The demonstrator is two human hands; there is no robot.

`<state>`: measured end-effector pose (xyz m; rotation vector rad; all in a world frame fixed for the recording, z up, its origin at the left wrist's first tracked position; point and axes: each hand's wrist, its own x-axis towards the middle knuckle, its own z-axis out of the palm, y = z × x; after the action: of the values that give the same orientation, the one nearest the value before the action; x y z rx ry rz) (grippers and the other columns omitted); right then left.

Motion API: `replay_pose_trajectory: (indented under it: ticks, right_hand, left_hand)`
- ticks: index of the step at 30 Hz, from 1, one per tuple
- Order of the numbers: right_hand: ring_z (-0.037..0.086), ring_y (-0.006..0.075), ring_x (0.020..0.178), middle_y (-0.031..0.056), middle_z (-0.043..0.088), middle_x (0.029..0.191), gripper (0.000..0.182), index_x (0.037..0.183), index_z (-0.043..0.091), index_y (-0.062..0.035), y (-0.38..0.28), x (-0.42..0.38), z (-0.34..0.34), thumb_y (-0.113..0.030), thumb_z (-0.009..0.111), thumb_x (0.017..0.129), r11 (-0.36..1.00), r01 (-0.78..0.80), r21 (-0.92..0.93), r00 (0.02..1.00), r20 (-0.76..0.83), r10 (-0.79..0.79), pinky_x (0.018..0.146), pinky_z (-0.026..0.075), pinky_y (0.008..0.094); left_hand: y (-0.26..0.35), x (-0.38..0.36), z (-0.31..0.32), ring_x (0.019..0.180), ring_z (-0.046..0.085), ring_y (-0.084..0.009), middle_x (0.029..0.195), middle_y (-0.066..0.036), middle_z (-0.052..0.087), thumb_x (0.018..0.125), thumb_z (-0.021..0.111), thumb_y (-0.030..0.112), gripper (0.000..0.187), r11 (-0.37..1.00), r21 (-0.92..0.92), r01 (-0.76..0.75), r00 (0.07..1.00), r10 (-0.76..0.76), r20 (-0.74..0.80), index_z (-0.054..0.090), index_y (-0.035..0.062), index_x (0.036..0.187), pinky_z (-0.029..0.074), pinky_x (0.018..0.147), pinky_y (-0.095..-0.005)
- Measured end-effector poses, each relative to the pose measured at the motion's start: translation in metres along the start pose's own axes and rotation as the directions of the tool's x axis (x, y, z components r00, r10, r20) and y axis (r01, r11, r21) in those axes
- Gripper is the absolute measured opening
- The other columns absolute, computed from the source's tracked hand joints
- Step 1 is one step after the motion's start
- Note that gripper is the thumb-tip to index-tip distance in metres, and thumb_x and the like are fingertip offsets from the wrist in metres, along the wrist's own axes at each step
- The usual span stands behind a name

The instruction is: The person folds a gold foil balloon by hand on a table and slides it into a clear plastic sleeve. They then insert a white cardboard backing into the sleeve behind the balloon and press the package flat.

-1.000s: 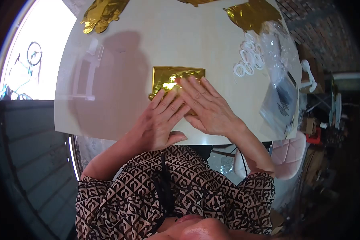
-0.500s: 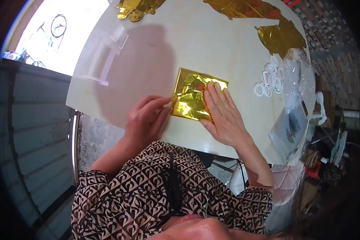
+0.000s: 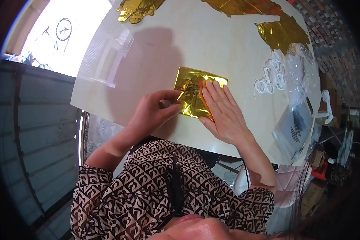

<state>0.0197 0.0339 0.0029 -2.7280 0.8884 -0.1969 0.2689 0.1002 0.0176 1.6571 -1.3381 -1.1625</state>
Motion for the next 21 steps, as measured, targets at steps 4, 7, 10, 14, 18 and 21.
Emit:
replay_pose_trajectory:
  ticks: [4,7,10,14,18,21]
  right_hand:
    - [0.021,0.0325,0.154,0.0178,0.025,0.165,0.077,0.156,0.030,0.0004,0.000,0.000,0.000,-0.043,0.057,0.098,1.000,0.003,-0.003,1.000,-0.004,-0.003,0.127,0.014,0.0461]
    - [0.021,0.0329,0.154,0.0180,0.026,0.165,0.075,0.156,0.031,0.0004,0.002,-0.002,0.000,-0.042,0.056,0.099,1.000,0.013,-0.006,1.000,-0.009,-0.013,0.127,0.015,0.0462]
    - [0.023,0.0338,0.153,0.0185,0.027,0.164,0.075,0.155,0.032,0.0007,0.001,-0.001,0.000,-0.040,0.058,0.097,1.000,0.023,-0.004,0.999,-0.024,-0.023,0.126,0.015,0.0466]
    - [0.024,0.0347,0.153,0.0189,0.028,0.164,0.076,0.155,0.032,0.0009,0.001,0.001,0.000,-0.037,0.060,0.096,0.999,0.037,0.005,0.999,-0.034,-0.037,0.126,0.016,0.0473]
    - [0.025,0.0354,0.152,0.0195,0.027,0.164,0.076,0.155,0.032,-0.0003,0.000,0.002,0.000,-0.035,0.062,0.094,0.999,0.037,0.017,0.999,-0.031,-0.037,0.125,0.017,0.0497]
    - [0.026,0.0362,0.152,0.0200,0.028,0.163,0.076,0.156,0.032,-0.0010,-0.001,0.002,-0.001,-0.035,0.061,0.095,0.999,0.037,0.037,0.999,-0.029,-0.036,0.125,0.018,0.0511]
  left_hand:
    - [0.011,0.019,-0.009,0.070,0.061,-0.0063,0.092,-0.007,0.074,0.092,0.075,0.017,0.028,0.995,0.057,0.083,0.988,-0.090,0.126,0.073,-0.0010,0.113,0.050,0.064,-0.0248]
    - [0.017,0.029,-0.013,0.069,0.061,-0.0076,0.086,-0.007,0.072,0.093,0.073,0.021,0.027,0.992,0.123,0.034,0.976,-0.059,0.208,0.074,-0.0028,0.106,0.050,0.063,-0.0272]
    - [0.020,0.042,-0.019,0.067,0.061,-0.0096,0.077,-0.005,0.068,0.094,0.072,0.022,0.027,0.969,0.247,-0.017,0.963,-0.051,0.263,0.074,-0.0036,0.102,0.050,0.061,-0.0286]
    - [0.029,0.052,-0.025,0.065,0.061,-0.0106,0.074,-0.004,0.067,0.092,0.072,0.022,0.026,0.975,0.198,0.104,0.920,-0.170,0.352,0.075,-0.0027,0.099,0.050,0.061,-0.0286]
    - [0.020,0.061,-0.026,0.066,0.063,-0.0131,0.075,-0.007,0.069,0.085,0.074,0.025,0.028,0.971,0.193,0.141,0.899,-0.207,0.385,0.076,-0.0004,0.096,0.051,0.064,-0.0306]
    - [0.016,0.063,-0.026,0.070,0.066,-0.0178,0.080,-0.011,0.072,0.083,0.074,0.027,0.028,0.966,0.187,0.179,0.891,-0.240,0.386,0.077,0.0019,0.095,0.053,0.069,-0.0337]
